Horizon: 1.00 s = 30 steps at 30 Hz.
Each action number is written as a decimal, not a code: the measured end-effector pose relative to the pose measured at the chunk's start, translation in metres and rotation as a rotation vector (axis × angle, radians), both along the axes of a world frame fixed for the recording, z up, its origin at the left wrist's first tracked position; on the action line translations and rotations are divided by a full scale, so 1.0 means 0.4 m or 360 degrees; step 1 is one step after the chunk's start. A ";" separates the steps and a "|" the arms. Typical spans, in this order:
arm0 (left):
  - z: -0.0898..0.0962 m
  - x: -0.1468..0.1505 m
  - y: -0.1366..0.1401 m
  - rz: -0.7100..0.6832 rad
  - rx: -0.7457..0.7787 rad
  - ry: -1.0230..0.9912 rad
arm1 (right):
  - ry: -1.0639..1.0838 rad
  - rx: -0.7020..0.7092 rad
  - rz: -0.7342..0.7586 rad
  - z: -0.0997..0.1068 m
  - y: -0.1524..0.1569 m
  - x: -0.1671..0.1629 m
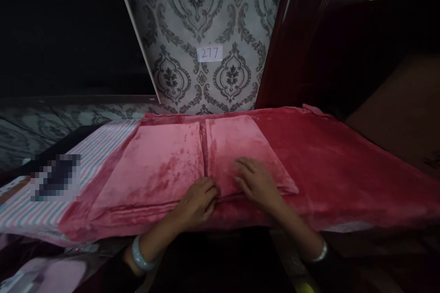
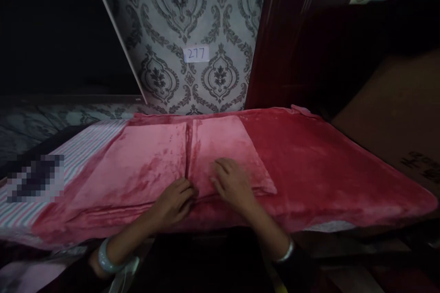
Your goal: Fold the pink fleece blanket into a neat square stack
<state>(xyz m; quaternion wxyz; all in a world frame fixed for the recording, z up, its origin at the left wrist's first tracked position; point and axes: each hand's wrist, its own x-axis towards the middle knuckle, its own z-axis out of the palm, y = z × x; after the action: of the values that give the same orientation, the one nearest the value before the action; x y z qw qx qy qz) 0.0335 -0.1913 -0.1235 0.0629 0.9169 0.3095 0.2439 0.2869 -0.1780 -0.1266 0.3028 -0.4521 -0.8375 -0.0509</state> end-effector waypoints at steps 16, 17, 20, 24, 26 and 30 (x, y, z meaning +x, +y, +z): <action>0.112 0.080 0.625 0.1116 -0.0720 -0.0422 | -0.0307 -0.0557 0.0313 -0.059 0.014 -0.114; 0.103 0.095 0.647 0.1135 -0.0720 -0.0412 | -0.0304 -0.0585 0.0330 -0.058 0.014 -0.113; 0.069 0.130 0.674 0.1163 -0.0683 -0.0383 | -0.0279 -0.0658 0.0346 -0.058 0.013 -0.110; 0.036 0.138 0.668 0.1276 -0.0624 -0.0319 | -0.0221 -0.0693 0.0375 -0.055 0.009 -0.108; 0.034 0.127 0.669 0.1321 -0.0635 -0.0242 | -0.0202 -0.0696 0.0397 -0.052 0.009 -0.107; 0.058 0.108 0.683 0.1305 -0.0672 -0.0065 | -0.0184 -0.0718 0.0393 -0.046 0.009 -0.106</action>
<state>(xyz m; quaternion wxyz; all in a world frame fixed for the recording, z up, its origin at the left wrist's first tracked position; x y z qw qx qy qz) 0.0768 0.0818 -0.1004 0.1528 0.6810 0.6882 0.1982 0.2446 -0.1744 -0.1452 0.1500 -0.3987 -0.8924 0.1487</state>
